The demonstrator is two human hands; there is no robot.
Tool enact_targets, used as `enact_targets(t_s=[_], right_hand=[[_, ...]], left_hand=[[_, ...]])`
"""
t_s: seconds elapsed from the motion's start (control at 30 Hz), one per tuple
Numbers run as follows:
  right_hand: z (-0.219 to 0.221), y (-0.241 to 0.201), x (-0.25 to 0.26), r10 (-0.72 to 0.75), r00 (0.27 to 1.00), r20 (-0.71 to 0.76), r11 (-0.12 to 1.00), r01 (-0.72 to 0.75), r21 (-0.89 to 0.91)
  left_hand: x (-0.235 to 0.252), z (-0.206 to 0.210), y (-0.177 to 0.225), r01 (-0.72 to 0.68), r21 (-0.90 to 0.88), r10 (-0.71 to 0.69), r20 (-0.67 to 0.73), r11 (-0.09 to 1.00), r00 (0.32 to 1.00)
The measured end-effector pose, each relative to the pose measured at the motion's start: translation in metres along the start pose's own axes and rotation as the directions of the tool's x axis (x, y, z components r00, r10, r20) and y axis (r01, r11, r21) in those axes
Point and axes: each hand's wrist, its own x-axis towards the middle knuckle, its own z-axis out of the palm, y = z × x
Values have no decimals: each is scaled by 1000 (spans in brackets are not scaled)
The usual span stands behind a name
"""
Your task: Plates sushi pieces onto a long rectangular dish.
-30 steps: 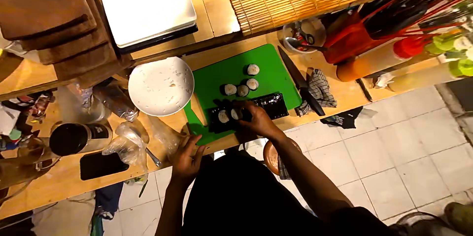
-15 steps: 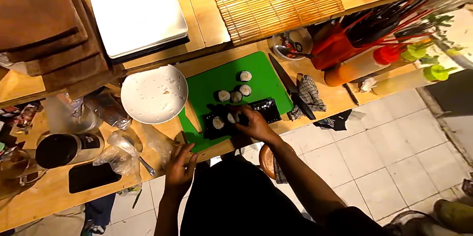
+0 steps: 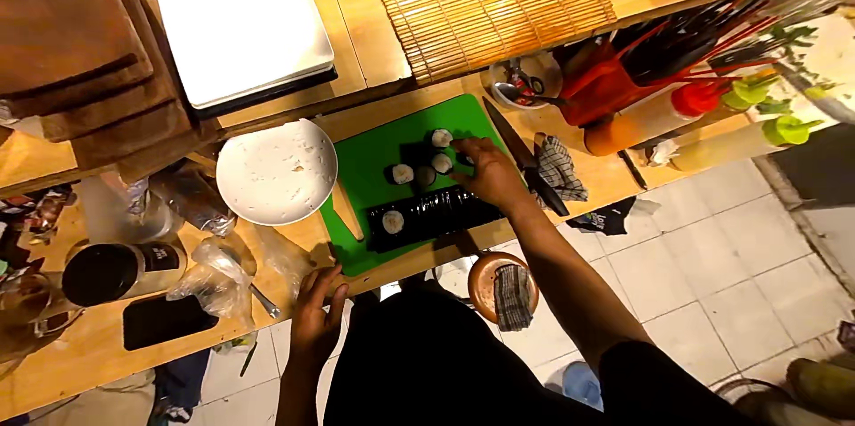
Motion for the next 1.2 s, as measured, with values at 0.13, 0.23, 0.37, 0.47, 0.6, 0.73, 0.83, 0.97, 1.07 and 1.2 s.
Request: enact_targets(t_s=[0.13, 0.23, 0.37, 0.47, 0.6, 0.73, 0.83, 0.97, 1.07, 1.2], right_hand=[[24, -4, 14, -64, 992, 113, 996, 70, -52], [23, -1, 20, -46, 994, 95, 999, 48, -18], [12, 4, 9, -4, 1000, 8, 999, 3, 51], [2, -7, -22, -41, 996, -79, 985, 54, 162], [25, -36, -53, -162, 984, 74, 966, 142, 217], [49, -44, -57, -218, 962, 163, 966, 189, 179], [38, -40, -59, -173, 971, 165, 962, 130, 242], [38, -42, -59, -131, 981, 143, 963, 92, 253], [45, -48, -57, -148, 971, 186, 976, 113, 188], [46, -53, -56, -147, 966, 213, 980, 113, 164]], left_hand=[[1, -1, 2, 5, 11, -5, 8, 1000, 1000], [2, 0, 3, 3, 12, -3, 3, 1000, 1000], [-1, 1, 3, 34, -5, -34, 16, 999, 999], [0, 1, 3, 52, -15, -52, 17, 999, 999], [8, 5, 6, 14, 6, -14, 49, 1000, 999], [20, 12, 7, -65, -15, 66, 64, 998, 996], [24, 14, 7, -78, -23, 80, 65, 997, 995], [25, 18, 8, -90, -17, 91, 79, 996, 993], [29, 18, 10, -98, -14, 99, 91, 995, 991], [26, 16, 10, -84, -26, 86, 86, 996, 993]])
